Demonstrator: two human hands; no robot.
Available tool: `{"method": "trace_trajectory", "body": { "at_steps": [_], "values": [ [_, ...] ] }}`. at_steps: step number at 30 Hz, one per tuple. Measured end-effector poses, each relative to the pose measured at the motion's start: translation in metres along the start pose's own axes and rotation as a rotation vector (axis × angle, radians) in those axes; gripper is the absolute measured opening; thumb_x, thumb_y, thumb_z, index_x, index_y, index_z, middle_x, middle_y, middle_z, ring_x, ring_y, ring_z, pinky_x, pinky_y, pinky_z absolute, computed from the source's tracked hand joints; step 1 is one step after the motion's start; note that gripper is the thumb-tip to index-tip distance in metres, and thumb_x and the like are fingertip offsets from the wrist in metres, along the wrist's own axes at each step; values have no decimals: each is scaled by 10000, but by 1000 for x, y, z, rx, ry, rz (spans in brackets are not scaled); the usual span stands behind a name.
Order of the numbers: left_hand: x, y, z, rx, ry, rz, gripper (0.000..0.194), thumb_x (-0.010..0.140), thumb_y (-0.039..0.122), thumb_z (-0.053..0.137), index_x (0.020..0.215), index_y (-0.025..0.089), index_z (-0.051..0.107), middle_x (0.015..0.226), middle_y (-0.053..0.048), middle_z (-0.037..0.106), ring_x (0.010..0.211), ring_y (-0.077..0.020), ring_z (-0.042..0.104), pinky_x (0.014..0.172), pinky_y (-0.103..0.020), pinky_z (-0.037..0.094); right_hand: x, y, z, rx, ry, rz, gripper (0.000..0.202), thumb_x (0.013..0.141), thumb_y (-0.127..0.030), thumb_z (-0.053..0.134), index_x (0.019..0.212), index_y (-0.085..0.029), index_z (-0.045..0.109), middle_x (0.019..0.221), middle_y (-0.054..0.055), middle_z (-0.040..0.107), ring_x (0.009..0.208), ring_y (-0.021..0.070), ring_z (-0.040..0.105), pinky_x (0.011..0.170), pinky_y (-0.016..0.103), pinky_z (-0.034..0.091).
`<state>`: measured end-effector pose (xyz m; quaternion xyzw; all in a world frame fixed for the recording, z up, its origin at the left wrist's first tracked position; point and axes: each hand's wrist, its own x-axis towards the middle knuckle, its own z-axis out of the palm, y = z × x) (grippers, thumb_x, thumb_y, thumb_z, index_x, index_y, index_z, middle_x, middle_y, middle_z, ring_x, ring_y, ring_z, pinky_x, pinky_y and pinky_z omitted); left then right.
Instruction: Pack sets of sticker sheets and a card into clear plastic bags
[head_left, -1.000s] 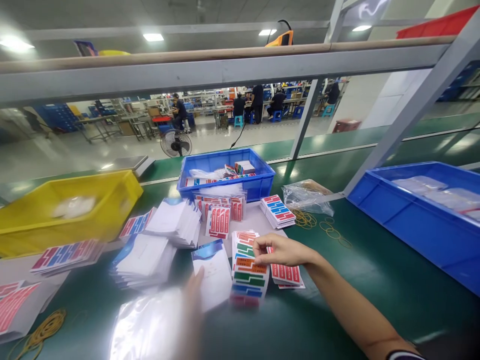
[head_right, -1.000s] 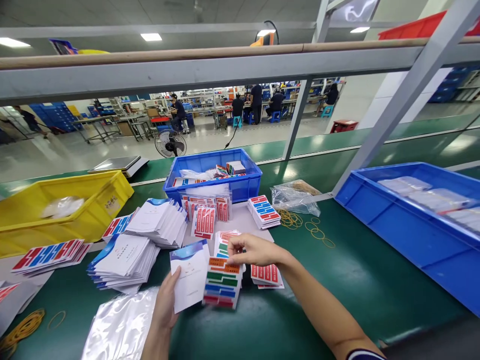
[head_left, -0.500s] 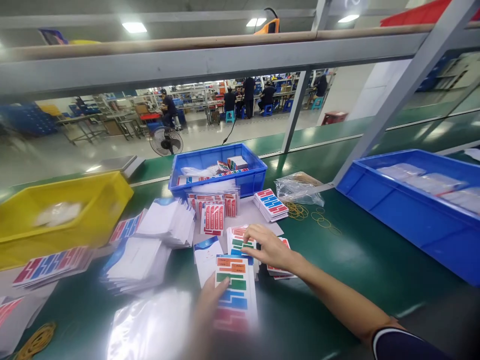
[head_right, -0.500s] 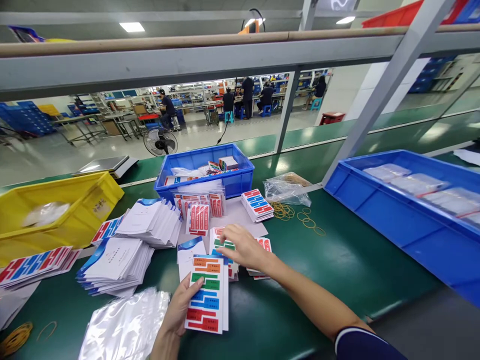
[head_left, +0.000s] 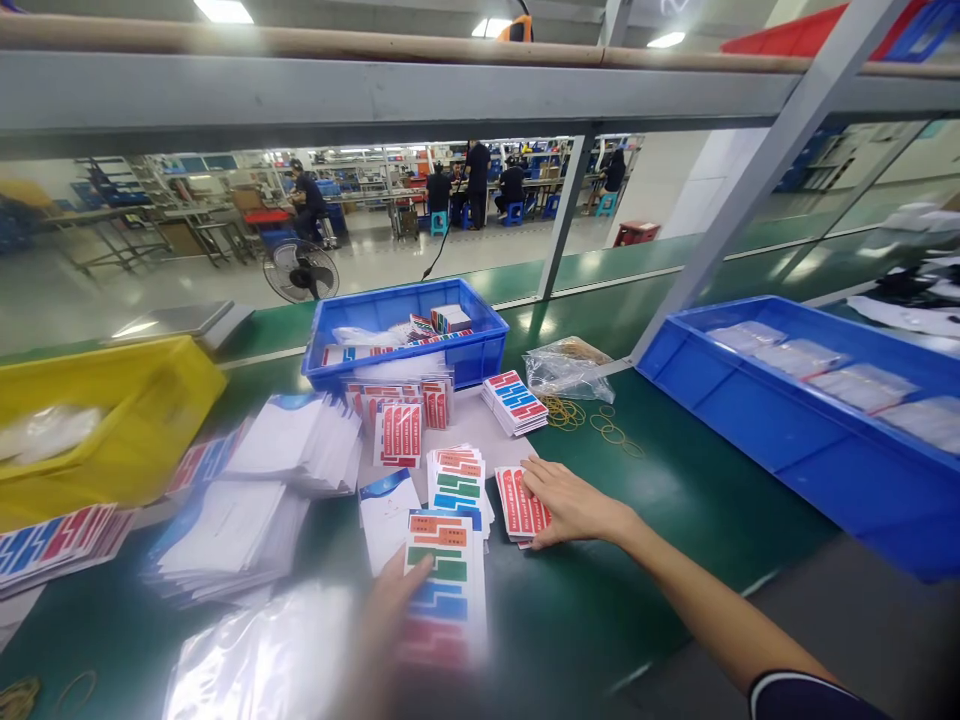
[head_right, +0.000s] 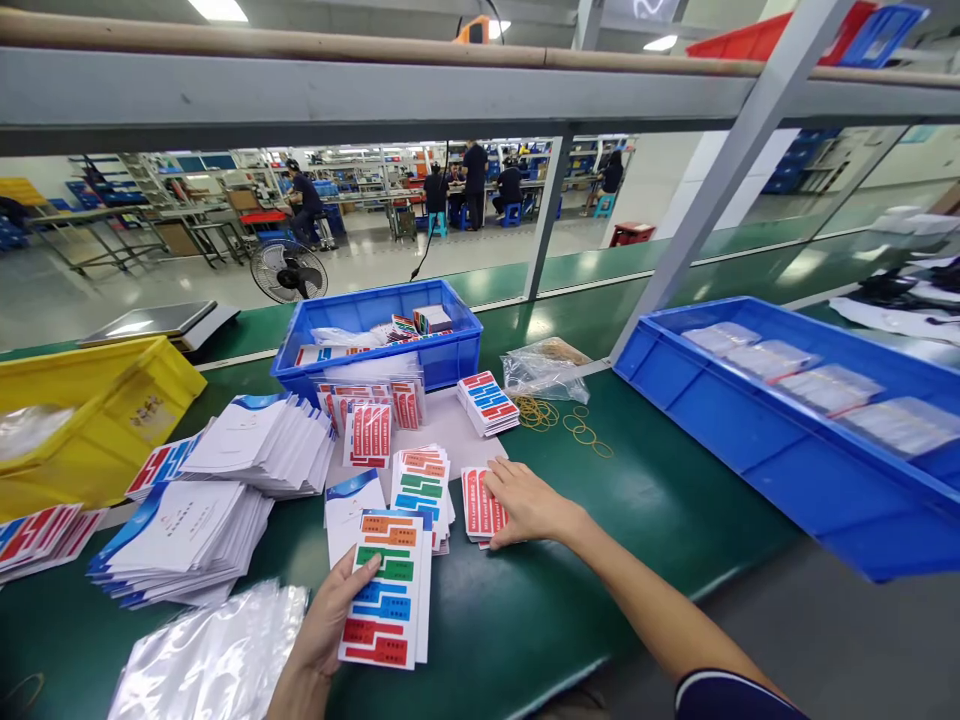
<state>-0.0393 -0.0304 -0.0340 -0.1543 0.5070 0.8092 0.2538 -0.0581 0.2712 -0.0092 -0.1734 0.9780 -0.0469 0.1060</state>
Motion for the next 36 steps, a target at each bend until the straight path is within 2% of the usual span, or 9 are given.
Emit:
{"method": "trace_trajectory", "body": {
  "at_steps": [6, 12, 16, 20, 23, 26, 29, 32, 36],
  "values": [
    [3, -2, 1, 36, 31, 9, 570, 680, 280, 747, 1203, 137, 569, 1098, -142, 619, 1003, -282, 605, 880, -391, 481, -1, -2, 0, -23, 100, -42, 707, 632, -554, 684, 1118, -67, 519, 1297, 208, 422, 1239, 330, 358, 1040, 421, 271],
    [1, -3, 4, 28, -18, -23, 555, 687, 299, 743, 1185, 122, 573, 1055, -147, 631, 948, -267, 627, 875, -388, 484, -9, 2, -16, 165, 76, -58, 475, 667, -555, 659, 883, -147, 545, 1151, 113, 507, 1109, 269, 453, 951, 382, 344],
    [0, -3, 6, 65, -70, -49, 567, 701, 345, 734, 1187, 114, 555, 1096, -165, 613, 957, -278, 622, 860, -390, 491, -14, 5, -26, 232, 51, -12, 338, 710, -495, 645, 780, -169, 591, 1240, 79, 472, 1122, 259, 452, 944, 375, 345],
    [-1, -1, 10, 93, -82, -102, 584, 704, 380, 732, 1185, 111, 538, 1124, -178, 595, 960, -301, 618, 851, -424, 491, -21, 2, -36, 271, 152, 34, 352, 766, -539, 592, 887, -215, 658, 1318, 73, 420, 1189, 258, 412, 973, 389, 330],
    [-1, -1, 13, 49, -52, -110, 576, 716, 379, 723, 1196, 123, 534, 1161, -171, 577, 995, -305, 603, 865, -428, 486, -28, -13, -45, 272, 229, 23, 391, 763, -572, 593, 940, -230, 655, 1366, 60, 386, 1242, 252, 368, 1000, 395, 320],
    [-2, -4, 13, 11, -68, -93, 577, 765, 412, 675, 1242, 136, 503, 1198, -169, 554, 1036, -303, 583, 884, -425, 477, -33, -41, -47, 256, 248, -79, 467, 744, -625, 591, 968, -217, 629, 1403, 61, 349, 1289, 249, 319, 1039, 398, 300],
    [-4, -8, 14, 8, -204, -14, 553, 843, 426, 588, 1298, 151, 439, 1263, -150, 513, 1124, -270, 536, 942, -373, 446, -32, -74, -37, 181, 252, -213, 508, 743, -628, 590, 969, -173, 605, 1415, 111, 330, 1322, 280, 270, 1081, 430, 251],
    [-7, -9, 17, 80, -345, 110, 543, 865, 367, 574, 1327, 154, 383, 1346, -128, 441, 1210, -250, 462, 989, -330, 406, -27, -103, -22, 123, 276, -257, 522, 704, -568, 660, 981, -132, 590, 1405, 174, 329, 1327, 328, 253, 1095, 463, 221],
    [-13, -2, 13, 345, -378, 199, 576, 846, 331, 600, 1339, 146, 366, 1322, -141, 463, 1201, -257, 467, 997, -352, 389, -25, -121, -12, 177, 278, -224, 591, 713, -595, 647, 1046, -112, 573, 1452, 199, 240, 1352, 338, 202, 1091, 486, 228]
  ]
}}
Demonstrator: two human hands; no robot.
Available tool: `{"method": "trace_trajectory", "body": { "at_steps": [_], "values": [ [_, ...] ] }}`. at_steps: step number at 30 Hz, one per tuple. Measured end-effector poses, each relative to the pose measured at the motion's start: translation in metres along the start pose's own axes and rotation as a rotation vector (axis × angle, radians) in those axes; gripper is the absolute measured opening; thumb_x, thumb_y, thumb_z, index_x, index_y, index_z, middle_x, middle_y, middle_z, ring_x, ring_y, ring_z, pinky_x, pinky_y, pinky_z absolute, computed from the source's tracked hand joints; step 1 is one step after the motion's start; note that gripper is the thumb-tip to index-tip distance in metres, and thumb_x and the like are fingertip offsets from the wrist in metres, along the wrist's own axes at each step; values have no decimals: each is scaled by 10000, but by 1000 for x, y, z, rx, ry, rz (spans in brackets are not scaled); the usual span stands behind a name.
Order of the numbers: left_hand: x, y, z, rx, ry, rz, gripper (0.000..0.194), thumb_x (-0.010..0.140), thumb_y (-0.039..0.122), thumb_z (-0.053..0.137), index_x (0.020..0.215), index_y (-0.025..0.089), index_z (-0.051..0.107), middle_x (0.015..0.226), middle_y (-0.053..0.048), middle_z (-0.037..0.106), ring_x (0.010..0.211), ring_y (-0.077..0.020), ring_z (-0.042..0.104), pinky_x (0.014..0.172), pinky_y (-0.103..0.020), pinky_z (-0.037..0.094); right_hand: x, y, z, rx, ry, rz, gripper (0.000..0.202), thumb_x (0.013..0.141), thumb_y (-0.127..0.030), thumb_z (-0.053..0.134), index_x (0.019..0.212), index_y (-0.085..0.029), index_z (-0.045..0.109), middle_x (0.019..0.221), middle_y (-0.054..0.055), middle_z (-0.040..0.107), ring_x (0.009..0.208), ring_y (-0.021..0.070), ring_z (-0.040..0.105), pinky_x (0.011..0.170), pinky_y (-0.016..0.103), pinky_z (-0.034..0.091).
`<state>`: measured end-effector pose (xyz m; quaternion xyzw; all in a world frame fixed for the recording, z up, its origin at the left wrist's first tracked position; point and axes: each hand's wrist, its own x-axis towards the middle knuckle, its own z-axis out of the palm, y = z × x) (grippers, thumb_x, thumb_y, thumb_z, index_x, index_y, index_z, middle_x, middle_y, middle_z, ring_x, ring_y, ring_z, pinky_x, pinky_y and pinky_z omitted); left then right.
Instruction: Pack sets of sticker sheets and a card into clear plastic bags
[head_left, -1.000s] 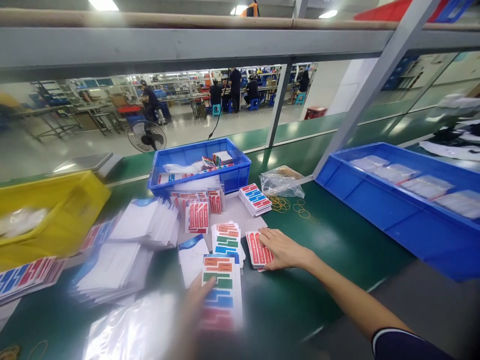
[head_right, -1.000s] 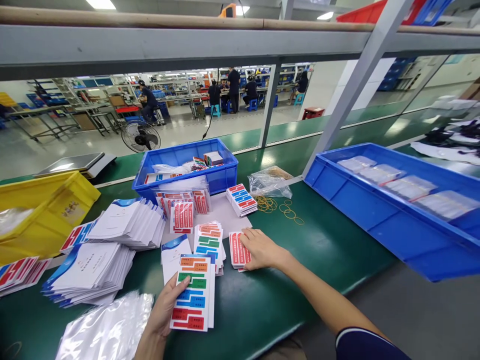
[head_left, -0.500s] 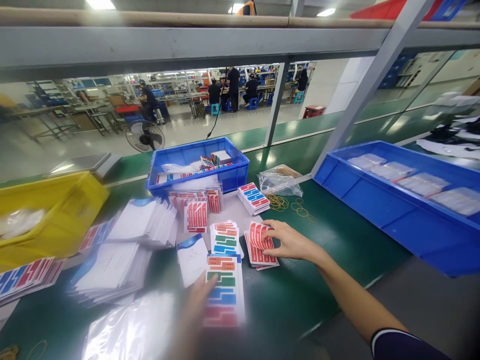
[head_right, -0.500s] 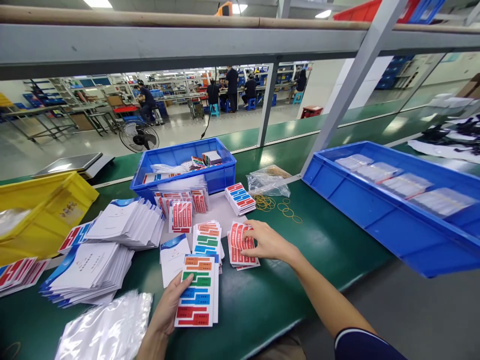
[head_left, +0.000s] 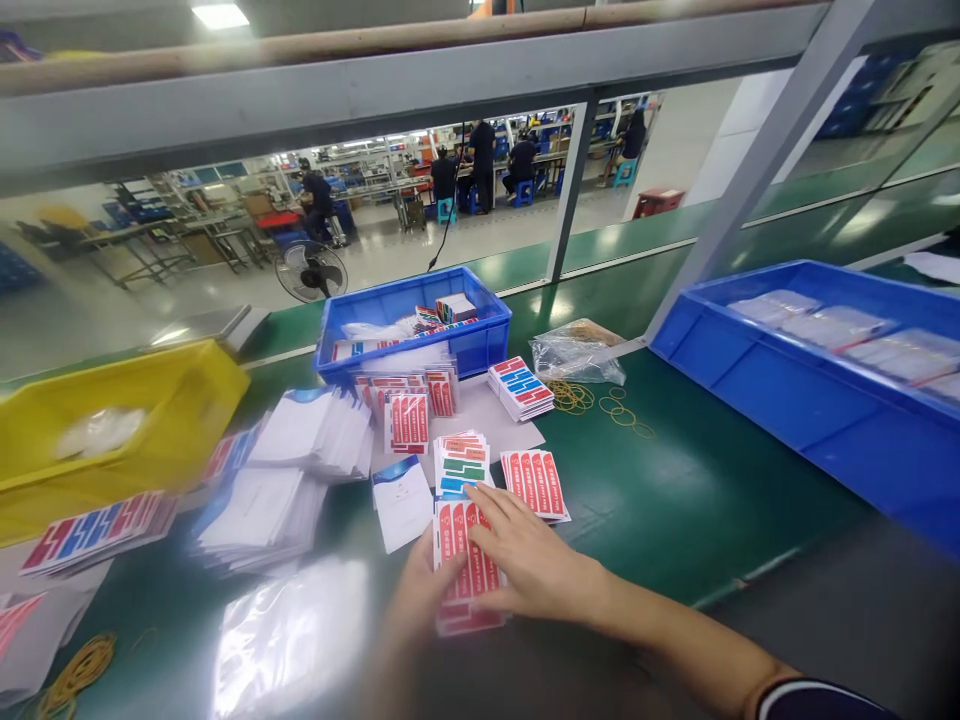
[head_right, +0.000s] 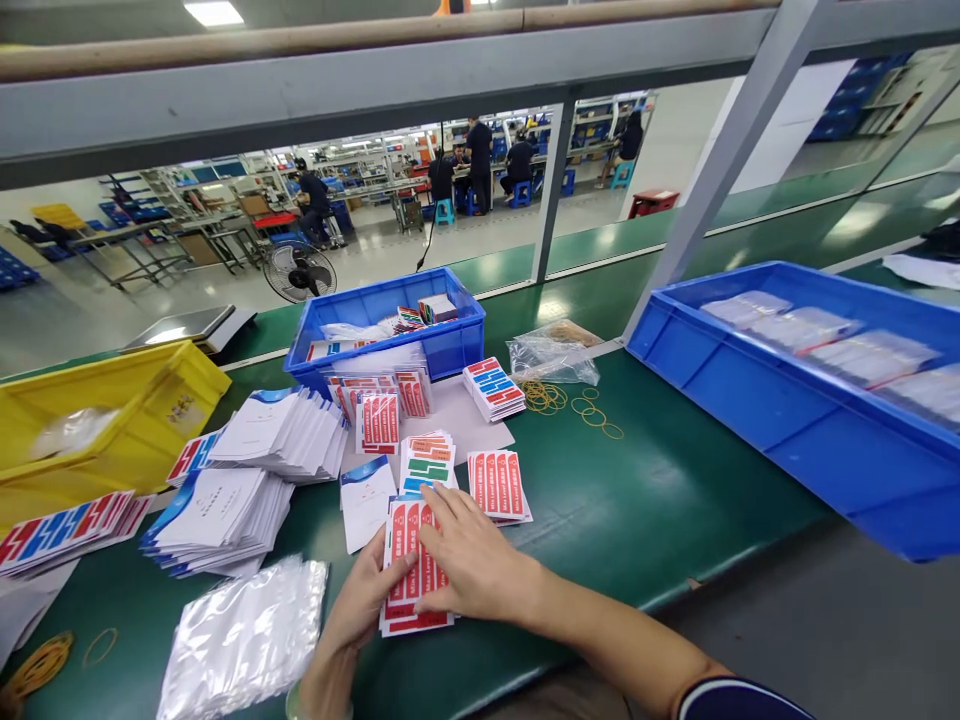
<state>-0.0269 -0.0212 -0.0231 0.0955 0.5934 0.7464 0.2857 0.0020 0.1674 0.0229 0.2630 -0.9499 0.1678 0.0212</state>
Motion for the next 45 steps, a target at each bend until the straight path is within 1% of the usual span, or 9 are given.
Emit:
{"method": "trace_trajectory", "body": {
  "at_steps": [8, 13, 17, 20, 23, 30, 36, 41, 45],
  "values": [
    [-38, 45, 11, 1081, -40, 44, 284, 900, 152, 355, 1123, 181, 528, 976, -60, 585, 883, -202, 549, 782, -335, 429, -13, 14, 21, 576, 62, 151, 678, 825, -297, 580, 1422, -214, 270, 1458, 66, 279, 1348, 160, 266, 1123, 337, 252],
    [-40, 48, 35, 1574, -122, -91, 279, 886, 104, 317, 1044, 145, 544, 946, -75, 581, 882, -257, 522, 752, -424, 439, -12, 18, 60, 1007, -41, 183, 532, 836, -258, 580, 1332, -175, 408, 1314, 93, 476, 1244, 174, 426, 1085, 344, 306],
    [-48, 38, 23, 1345, 82, 57, 187, 874, 223, 474, 1032, 186, 569, 981, -37, 584, 934, -213, 515, 817, -379, 432, -11, 12, 72, 1084, -81, 151, 252, 884, -301, 526, 1056, -158, 644, 1090, 74, 615, 1043, 188, 563, 953, 315, 417],
    [-64, 29, -10, 1143, 538, 158, 279, 874, 367, 480, 1060, 173, 553, 1056, -50, 572, 1007, -184, 512, 893, -334, 407, -12, 11, 68, 1107, -90, 174, 280, 909, -356, 490, 994, -158, 670, 1016, 66, 634, 976, 186, 580, 901, 296, 426],
    [-81, 12, -53, 1169, 919, -142, 407, 858, 471, 443, 1075, 141, 540, 1070, -82, 568, 984, -231, 527, 870, -368, 404, -14, 13, 63, 1121, -89, 233, 300, 905, -394, 496, 1007, -168, 665, 1058, 62, 622, 1014, 186, 566, 922, 286, 404],
    [-102, -24, -94, 1276, 755, -450, 322, 898, 351, 300, 863, 139, 539, 877, -91, 593, 806, -219, 573, 722, -328, 401, -14, 12, 68, 1117, -142, 291, 361, 914, -434, 470, 1079, -155, 627, 1073, 64, 602, 1032, 187, 541, 928, 287, 386],
    [-105, -8, -81, 787, 884, -331, 387, 822, 468, 407, 893, 132, 586, 824, -77, 632, 754, -201, 617, 732, -305, 452, -16, 5, 71, 1266, -138, 291, 422, 916, -433, 470, 1196, -121, 513, 1084, 91, 582, 946, 181, 558, 867, 302, 454],
    [-102, 5, -54, 721, 845, -237, 435, 807, 559, 448, 782, 137, 552, 660, -38, 558, 623, -172, 549, 610, -279, 428, -17, 0, 73, 1312, 19, 367, 709, 936, -404, 448, 1471, -249, 9, 1417, 90, 347, 1196, 159, 464, 989, 291, 422],
    [-91, 4, -27, 744, 601, -248, 433, 846, 552, 435, 769, 138, 533, 671, -38, 538, 635, -149, 510, 590, -250, 381, -15, -6, 74, 1038, -47, 259, 394, 945, -389, 423, 1257, -178, 535, 1205, 79, 565, 1079, 165, 547, 928, 260, 430]
  ]
}}
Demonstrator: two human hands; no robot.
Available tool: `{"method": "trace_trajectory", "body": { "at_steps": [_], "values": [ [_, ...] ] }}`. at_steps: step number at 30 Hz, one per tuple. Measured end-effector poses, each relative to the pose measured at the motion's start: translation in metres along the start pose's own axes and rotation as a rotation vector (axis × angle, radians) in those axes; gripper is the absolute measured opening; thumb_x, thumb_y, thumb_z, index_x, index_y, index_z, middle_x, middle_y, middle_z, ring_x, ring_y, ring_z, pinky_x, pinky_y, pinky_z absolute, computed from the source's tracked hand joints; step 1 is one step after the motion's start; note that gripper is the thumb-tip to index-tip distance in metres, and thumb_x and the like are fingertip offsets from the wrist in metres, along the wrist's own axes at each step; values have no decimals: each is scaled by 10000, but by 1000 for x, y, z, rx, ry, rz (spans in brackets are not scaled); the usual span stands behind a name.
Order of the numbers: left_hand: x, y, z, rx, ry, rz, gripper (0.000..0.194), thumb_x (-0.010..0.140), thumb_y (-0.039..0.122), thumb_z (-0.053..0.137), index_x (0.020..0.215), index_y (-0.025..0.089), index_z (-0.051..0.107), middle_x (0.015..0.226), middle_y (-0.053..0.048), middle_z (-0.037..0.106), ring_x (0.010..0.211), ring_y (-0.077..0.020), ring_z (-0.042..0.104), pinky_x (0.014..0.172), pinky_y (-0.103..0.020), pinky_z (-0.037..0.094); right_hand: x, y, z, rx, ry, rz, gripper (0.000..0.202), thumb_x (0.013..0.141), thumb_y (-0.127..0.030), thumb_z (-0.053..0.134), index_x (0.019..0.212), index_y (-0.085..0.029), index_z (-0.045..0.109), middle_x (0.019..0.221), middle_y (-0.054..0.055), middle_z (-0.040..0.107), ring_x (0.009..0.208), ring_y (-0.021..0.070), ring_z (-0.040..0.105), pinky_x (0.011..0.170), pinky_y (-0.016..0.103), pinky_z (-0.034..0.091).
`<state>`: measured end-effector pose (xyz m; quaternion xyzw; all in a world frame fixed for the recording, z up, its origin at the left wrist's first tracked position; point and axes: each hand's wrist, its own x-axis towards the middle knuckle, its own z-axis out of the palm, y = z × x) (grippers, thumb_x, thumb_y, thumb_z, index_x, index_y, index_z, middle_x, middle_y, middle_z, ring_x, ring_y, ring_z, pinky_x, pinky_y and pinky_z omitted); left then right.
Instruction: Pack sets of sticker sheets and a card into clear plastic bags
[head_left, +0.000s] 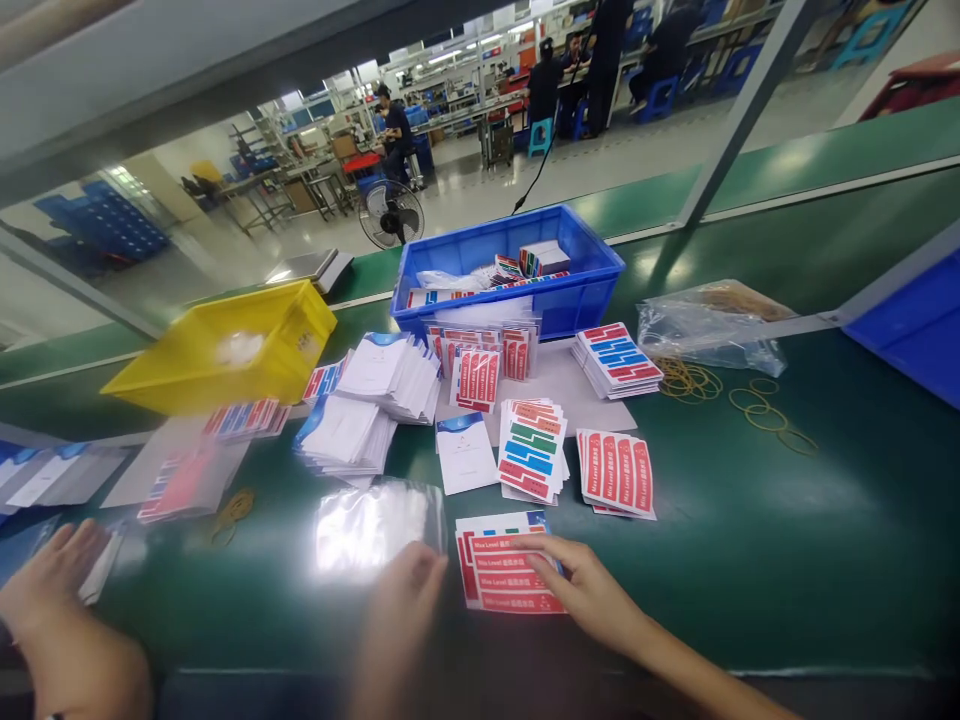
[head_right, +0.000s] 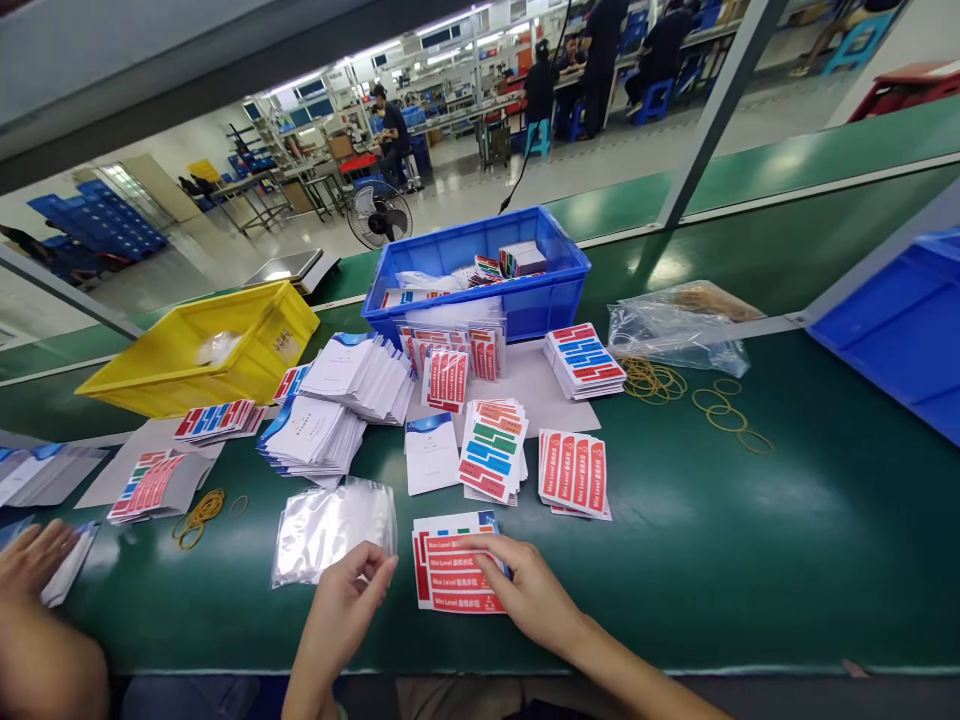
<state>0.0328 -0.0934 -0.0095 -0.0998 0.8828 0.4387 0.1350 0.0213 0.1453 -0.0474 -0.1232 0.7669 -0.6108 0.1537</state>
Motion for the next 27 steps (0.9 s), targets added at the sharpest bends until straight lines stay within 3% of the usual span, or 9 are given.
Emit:
{"method": "trace_trajectory", "body": {
  "at_steps": [2, 5, 10, 17, 20, 23, 27],
  "values": [
    [-1, 8, 15, 64, -93, 117, 395, 876, 494, 411, 755, 133, 514, 715, -50, 540, 657, -146, 493, 599, -251, 356, 1, -4, 4, -69, -14, -9, 331, 935, -383, 437, 1060, -163, 650, 1077, 66, 627, 989, 163, 584, 882, 256, 435],
    [-3, 21, 37, 178, -182, 284, 304, 898, 366, 394, 724, 133, 483, 737, -54, 530, 678, -147, 475, 617, -258, 331, 1, -10, 10, -65, -23, -21, 285, 907, -360, 480, 1005, -164, 661, 1004, 42, 649, 934, 166, 598, 857, 254, 426],
    [-5, 34, 60, 252, -247, 319, 187, 882, 229, 398, 732, 139, 460, 776, -46, 531, 726, -151, 489, 643, -259, 332, -1, -9, 11, -40, -2, 1, 228, 862, -183, 429, 791, -122, 637, 779, 15, 637, 741, 137, 576, 713, 225, 414],
    [-9, 27, 66, 201, -135, 370, 215, 921, 287, 357, 844, 149, 502, 823, -44, 549, 753, -140, 534, 668, -264, 396, -3, -7, 7, 4, 53, 48, 191, 805, -142, 435, 741, -115, 613, 749, 4, 629, 709, 125, 553, 689, 213, 398],
    [-10, 15, 75, 215, -40, 429, 196, 915, 244, 365, 924, 174, 548, 875, -45, 572, 781, -143, 555, 670, -267, 428, -3, -8, 8, -5, 62, 39, 199, 812, -154, 428, 749, -119, 614, 753, 7, 628, 715, 129, 556, 697, 217, 398],
    [-11, 6, 84, 251, 108, 522, 212, 884, 191, 365, 849, 184, 574, 783, -48, 578, 691, -154, 551, 590, -269, 424, -3, -9, 10, -24, 58, 35, 199, 814, -162, 428, 758, -123, 615, 757, 10, 628, 732, 138, 566, 713, 225, 401],
    [-11, 12, 82, 311, 75, 521, 244, 900, 231, 350, 883, 199, 591, 823, -82, 590, 758, -180, 569, 658, -307, 458, -2, -8, 11, -66, 24, 38, 195, 858, -257, 458, 811, -138, 605, 821, 16, 629, 781, 149, 575, 740, 234, 404]
  ]
}}
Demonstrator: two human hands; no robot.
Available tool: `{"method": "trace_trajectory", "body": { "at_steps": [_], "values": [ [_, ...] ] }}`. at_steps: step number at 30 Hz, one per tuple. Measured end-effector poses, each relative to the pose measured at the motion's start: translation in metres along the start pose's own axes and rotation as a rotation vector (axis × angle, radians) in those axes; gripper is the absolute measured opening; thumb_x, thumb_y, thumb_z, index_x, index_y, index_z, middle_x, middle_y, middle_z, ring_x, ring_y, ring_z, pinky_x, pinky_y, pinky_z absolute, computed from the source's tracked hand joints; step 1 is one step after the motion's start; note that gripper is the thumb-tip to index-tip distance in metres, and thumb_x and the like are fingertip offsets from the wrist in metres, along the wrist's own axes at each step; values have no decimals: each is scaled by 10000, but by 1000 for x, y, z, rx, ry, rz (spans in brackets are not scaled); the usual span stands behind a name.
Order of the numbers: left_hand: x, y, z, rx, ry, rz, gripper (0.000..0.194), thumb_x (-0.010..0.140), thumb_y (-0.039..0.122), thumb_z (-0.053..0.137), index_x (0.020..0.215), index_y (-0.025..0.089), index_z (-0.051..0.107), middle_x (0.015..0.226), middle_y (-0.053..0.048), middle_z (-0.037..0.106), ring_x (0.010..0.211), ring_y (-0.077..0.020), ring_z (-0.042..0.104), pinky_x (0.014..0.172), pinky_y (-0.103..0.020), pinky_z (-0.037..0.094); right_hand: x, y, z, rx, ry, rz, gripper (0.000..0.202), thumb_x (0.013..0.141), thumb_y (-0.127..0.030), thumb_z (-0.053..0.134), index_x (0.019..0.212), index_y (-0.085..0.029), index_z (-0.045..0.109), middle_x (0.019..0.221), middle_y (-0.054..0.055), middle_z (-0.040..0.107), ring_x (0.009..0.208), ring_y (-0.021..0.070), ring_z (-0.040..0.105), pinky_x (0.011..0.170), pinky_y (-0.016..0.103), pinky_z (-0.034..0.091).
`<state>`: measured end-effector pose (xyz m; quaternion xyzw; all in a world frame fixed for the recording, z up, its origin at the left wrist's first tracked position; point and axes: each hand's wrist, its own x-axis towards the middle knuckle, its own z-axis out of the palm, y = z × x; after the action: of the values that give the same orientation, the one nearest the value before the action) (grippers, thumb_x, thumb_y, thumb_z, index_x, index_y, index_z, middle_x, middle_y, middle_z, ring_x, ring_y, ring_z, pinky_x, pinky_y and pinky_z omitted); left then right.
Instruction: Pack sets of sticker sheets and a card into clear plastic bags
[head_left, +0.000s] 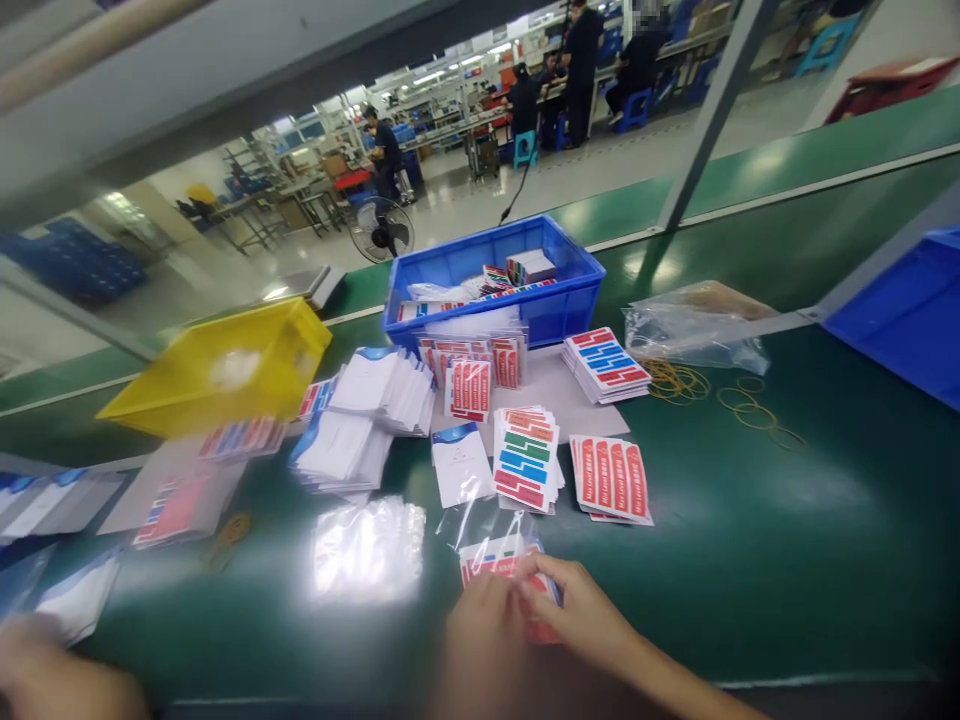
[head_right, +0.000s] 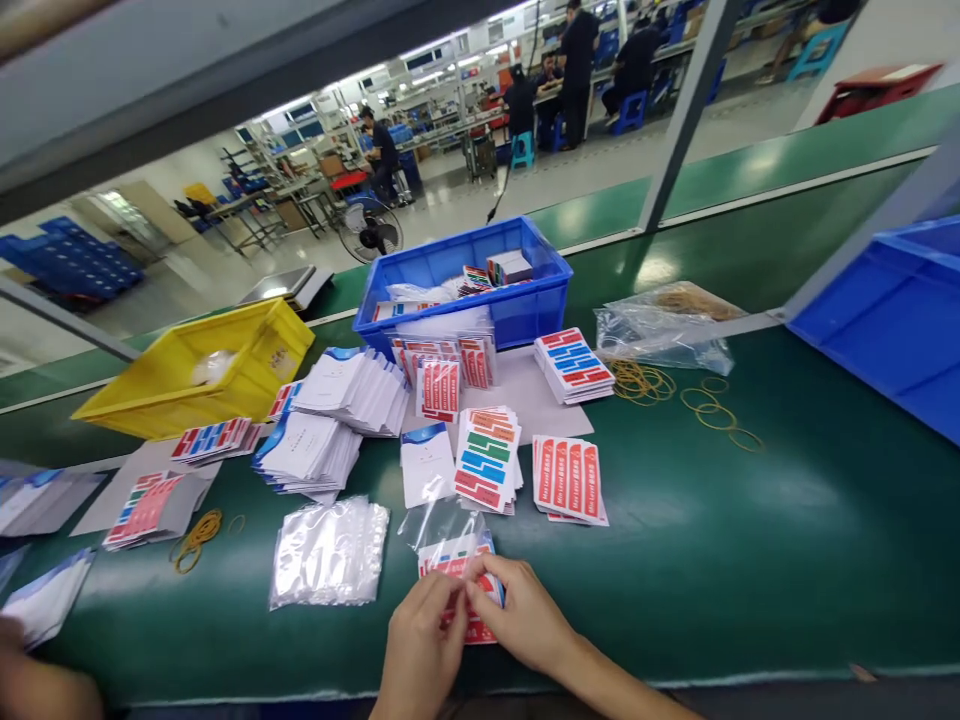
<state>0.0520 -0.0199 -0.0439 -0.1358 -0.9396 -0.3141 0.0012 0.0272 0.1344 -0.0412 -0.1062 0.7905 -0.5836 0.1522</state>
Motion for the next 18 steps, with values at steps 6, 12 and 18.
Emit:
{"method": "trace_trajectory", "body": {
  "at_steps": [6, 12, 18],
  "values": [
    [3, 0, -1, 64, 32, -70, 283, 898, 222, 319, 806, 242, 585, 803, -62, 592, 754, -191, 571, 663, -340, 466, 3, 3, 3, -31, -77, -7, 352, 924, -428, 390, 839, -154, 594, 834, 22, 615, 801, 156, 566, 746, 227, 401],
    [-2, -14, 14, 99, 68, -62, 150, 823, 197, 415, 749, 218, 543, 769, -93, 577, 738, -209, 568, 629, -353, 462, 6, 15, 8, -79, -129, 8, 379, 910, -461, 379, 811, -150, 572, 813, 35, 606, 790, 170, 552, 737, 218, 401],
    [1, -12, 14, 154, 65, -57, 112, 807, 161, 447, 744, 212, 525, 754, -87, 578, 743, -201, 566, 614, -349, 460, 11, 28, 8, -159, -177, 40, 413, 885, -496, 364, 794, -144, 560, 834, 58, 611, 816, 197, 564, 746, 240, 417]
  ]
}}
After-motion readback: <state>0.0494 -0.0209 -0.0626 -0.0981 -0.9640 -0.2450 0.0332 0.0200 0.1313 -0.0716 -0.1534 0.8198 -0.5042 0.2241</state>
